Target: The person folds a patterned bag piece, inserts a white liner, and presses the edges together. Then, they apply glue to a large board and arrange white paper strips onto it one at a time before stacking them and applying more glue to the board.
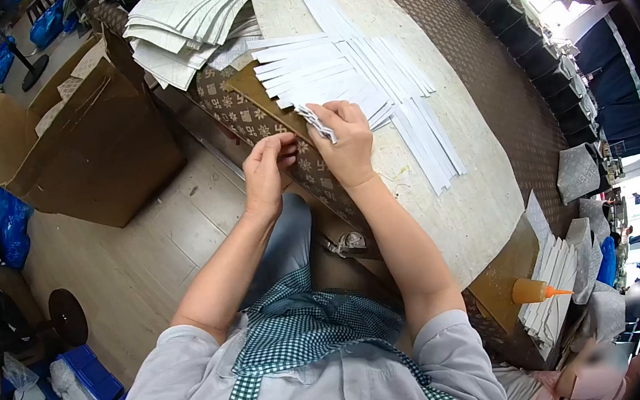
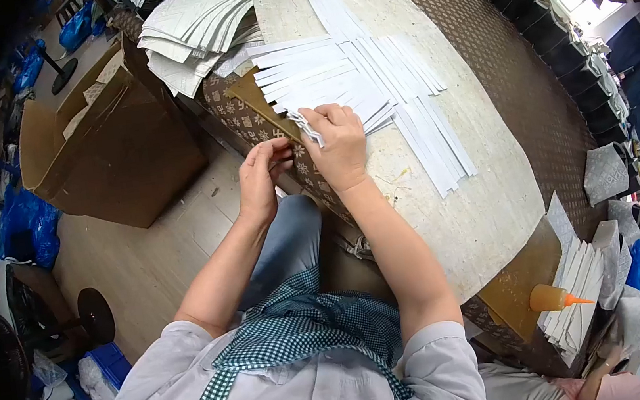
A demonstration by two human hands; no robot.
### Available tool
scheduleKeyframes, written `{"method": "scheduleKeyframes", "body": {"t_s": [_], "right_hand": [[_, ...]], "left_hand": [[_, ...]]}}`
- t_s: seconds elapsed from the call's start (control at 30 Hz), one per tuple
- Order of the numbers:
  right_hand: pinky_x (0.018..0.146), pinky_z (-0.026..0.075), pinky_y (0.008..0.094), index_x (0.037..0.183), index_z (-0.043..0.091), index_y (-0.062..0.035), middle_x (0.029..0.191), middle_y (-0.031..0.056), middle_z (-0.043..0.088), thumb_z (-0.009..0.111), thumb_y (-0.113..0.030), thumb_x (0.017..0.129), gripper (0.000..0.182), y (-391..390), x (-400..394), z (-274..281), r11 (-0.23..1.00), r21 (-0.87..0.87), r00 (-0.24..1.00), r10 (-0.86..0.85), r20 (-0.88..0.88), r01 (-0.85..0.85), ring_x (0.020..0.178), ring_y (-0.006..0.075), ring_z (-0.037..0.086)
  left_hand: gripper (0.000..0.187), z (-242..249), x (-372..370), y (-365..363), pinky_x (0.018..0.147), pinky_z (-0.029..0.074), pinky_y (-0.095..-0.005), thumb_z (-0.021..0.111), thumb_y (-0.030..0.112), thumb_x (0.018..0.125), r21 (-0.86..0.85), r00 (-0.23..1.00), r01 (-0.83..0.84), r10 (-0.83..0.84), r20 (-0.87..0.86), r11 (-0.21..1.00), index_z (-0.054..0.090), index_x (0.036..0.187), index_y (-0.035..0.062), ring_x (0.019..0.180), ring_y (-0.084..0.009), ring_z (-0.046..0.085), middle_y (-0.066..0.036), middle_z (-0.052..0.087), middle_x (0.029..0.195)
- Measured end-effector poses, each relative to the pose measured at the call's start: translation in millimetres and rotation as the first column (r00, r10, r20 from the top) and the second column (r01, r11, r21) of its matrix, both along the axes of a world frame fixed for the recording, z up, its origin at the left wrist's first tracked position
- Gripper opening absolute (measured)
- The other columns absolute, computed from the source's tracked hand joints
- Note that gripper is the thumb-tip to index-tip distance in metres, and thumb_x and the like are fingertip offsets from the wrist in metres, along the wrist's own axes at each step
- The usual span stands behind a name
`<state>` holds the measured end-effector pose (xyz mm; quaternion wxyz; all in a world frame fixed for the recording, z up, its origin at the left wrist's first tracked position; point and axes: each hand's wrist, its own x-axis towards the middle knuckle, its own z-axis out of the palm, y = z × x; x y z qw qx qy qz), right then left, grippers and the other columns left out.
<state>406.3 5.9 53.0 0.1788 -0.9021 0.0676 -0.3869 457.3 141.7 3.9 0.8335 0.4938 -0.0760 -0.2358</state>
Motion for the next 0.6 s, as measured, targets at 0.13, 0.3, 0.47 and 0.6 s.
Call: {"method": "scheduleKeyframes", "body": {"t_s": [0.13, 0.3, 0.47, 0.6], "right_hand": [[0.079, 0.048, 0.0273, 0.103, 0.072, -0.0066, 0.095, 0.0096, 0.063, 0.07, -0.003, 0.076, 0.027, -4.2, -1.6, 3.6, 0.921, 0.389, 0.994, -0.042, 0.1, 0.0, 0.086, 0.0181, 0.061], [0.083, 0.047, 0.0257, 0.105, 0.068, 0.0049, 0.101, 0.0087, 0.063, 0.07, -0.005, 0.079, 0.028, -14.2, -7.5, 8.8, 0.747, 0.66, 0.987, -0.037, 0.159, -0.079, 0.091, 0.0145, 0.06], [0.085, 0.046, 0.0263, 0.104, 0.068, 0.0058, 0.104, 0.0094, 0.063, 0.07, -0.006, 0.08, 0.027, -20.0, -11.0, 10.8, 0.692, 0.714, 0.989, -0.006, 0.147, -0.102, 0.093, 0.015, 0.06], [0.081, 0.048, 0.0259, 0.104, 0.07, 0.0016, 0.099, 0.0087, 0.063, 0.071, -0.008, 0.078, 0.028, -19.7, -9.9, 8.8, 0.693, 0.714, 0.993, 0.023, 0.119, -0.102, 0.089, 0.0149, 0.061]], "left_hand": [[0.034, 13.1, 9.4, -6.3, 0.065, 0.054, -0.0262, 0.048, 0.029, 0.1, 0.044, 0.994, 0.111, -0.112, 0.011, 0.993, 0.057, 0.117, 0.0003, 0.074, -0.015, 0.065, -0.011, 0.068, 0.095], [0.051, 42.1, 32.0, -36.4, 0.051, 0.053, -0.0253, 0.05, 0.044, 0.097, 0.206, 0.953, 0.304, -0.294, -0.076, 0.93, 0.056, 0.119, -0.0016, 0.059, -0.0162, 0.064, -0.014, 0.068, 0.089], [0.06, 55.2, 36.1, -62.4, 0.044, 0.05, -0.0264, 0.051, 0.059, 0.091, 0.243, 0.947, 0.322, -0.315, -0.068, 0.915, 0.057, 0.099, -0.0007, 0.053, -0.016, 0.063, -0.009, 0.064, 0.074], [0.072, 48.6, 38.2, -62.4, 0.047, 0.052, -0.0278, 0.05, 0.068, 0.087, 0.267, 0.939, 0.341, -0.338, -0.059, 0.901, 0.052, 0.11, -0.0002, 0.057, -0.0172, 0.063, -0.009, 0.061, 0.074]]}}
